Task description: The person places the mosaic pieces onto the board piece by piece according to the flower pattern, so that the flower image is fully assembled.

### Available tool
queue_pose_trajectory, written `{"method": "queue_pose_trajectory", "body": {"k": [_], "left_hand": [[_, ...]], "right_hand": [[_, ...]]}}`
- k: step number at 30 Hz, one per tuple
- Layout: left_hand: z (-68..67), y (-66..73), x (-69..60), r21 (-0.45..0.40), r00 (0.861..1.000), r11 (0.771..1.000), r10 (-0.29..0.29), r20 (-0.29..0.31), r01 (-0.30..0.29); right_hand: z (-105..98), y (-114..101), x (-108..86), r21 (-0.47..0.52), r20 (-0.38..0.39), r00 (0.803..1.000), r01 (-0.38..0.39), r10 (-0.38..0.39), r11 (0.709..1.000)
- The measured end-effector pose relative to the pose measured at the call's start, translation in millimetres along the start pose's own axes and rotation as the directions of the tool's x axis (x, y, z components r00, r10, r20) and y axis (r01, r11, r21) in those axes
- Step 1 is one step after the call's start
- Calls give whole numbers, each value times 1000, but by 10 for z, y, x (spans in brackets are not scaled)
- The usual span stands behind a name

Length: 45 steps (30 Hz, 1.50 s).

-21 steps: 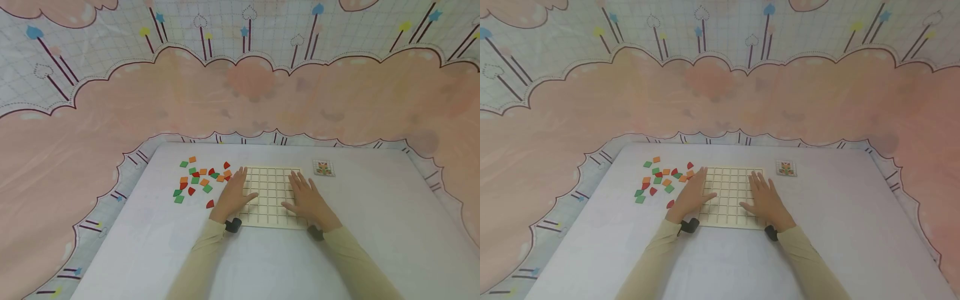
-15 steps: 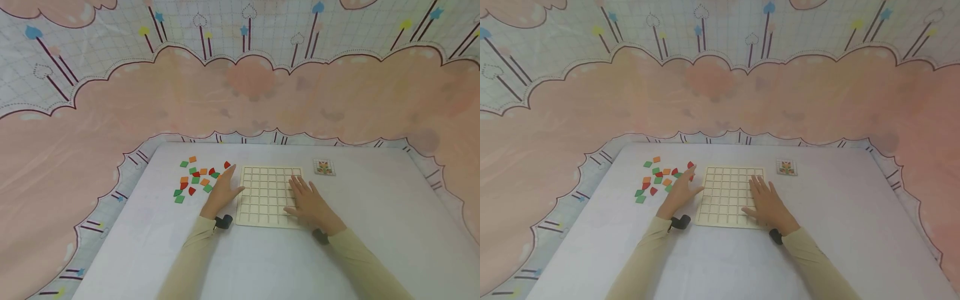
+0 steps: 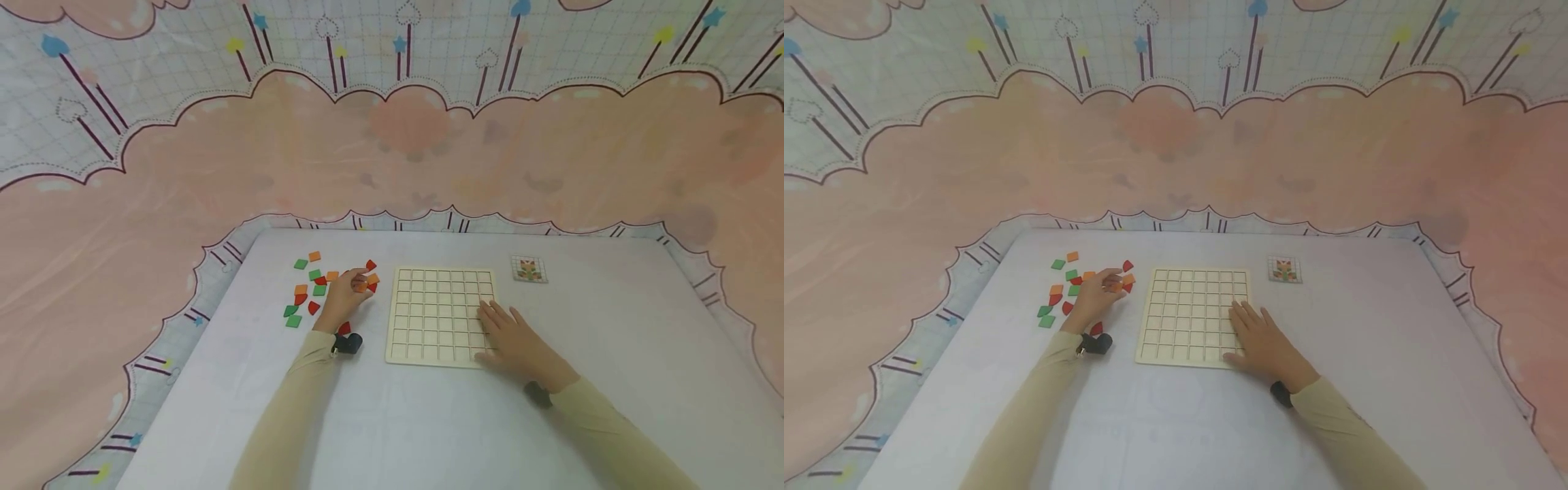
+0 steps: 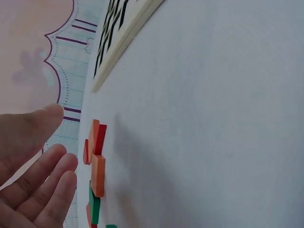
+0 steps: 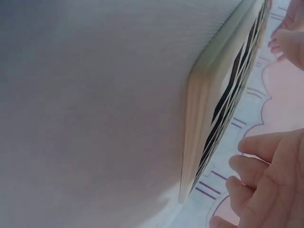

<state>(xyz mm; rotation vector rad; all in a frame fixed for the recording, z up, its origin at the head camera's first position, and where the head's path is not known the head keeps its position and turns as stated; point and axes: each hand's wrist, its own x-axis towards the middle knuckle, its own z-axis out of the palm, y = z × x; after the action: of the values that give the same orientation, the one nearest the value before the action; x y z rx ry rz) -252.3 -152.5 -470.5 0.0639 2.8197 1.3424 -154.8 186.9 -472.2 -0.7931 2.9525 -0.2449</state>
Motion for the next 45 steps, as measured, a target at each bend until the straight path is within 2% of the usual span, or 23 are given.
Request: {"method": "queue_pose_trajectory", "body": {"k": [8,12,18,24,30,37,45], "left_hand": [[31,-31,93,48,998,997,-54,19,53],[33,-17,120,84,997,994,-73,34,69],[-6,-30,149,156,996,987,-38,80,26],[-83,-67,166,239,997,971,7,79,-26],[-124,-66,146,226,997,974,-14,77,-4],[-92,-13,152,243,996,969,10,92,-32],[-26,24,137,291,997,955,43,68,-62]], "right_hand": [[-2,21,-53,13,48,998,33,-34,999],[-8,23,-64,20,76,997,25,-27,999],[2,38,-56,18,95,995,13,-14,1000],[12,59,-54,16,81,996,25,-26,1000],[9,65,-64,18,89,996,25,-26,1000],[-5,60,-73,14,75,997,29,-30,999],[-9,50,-75,24,80,997,23,-25,999]]}}
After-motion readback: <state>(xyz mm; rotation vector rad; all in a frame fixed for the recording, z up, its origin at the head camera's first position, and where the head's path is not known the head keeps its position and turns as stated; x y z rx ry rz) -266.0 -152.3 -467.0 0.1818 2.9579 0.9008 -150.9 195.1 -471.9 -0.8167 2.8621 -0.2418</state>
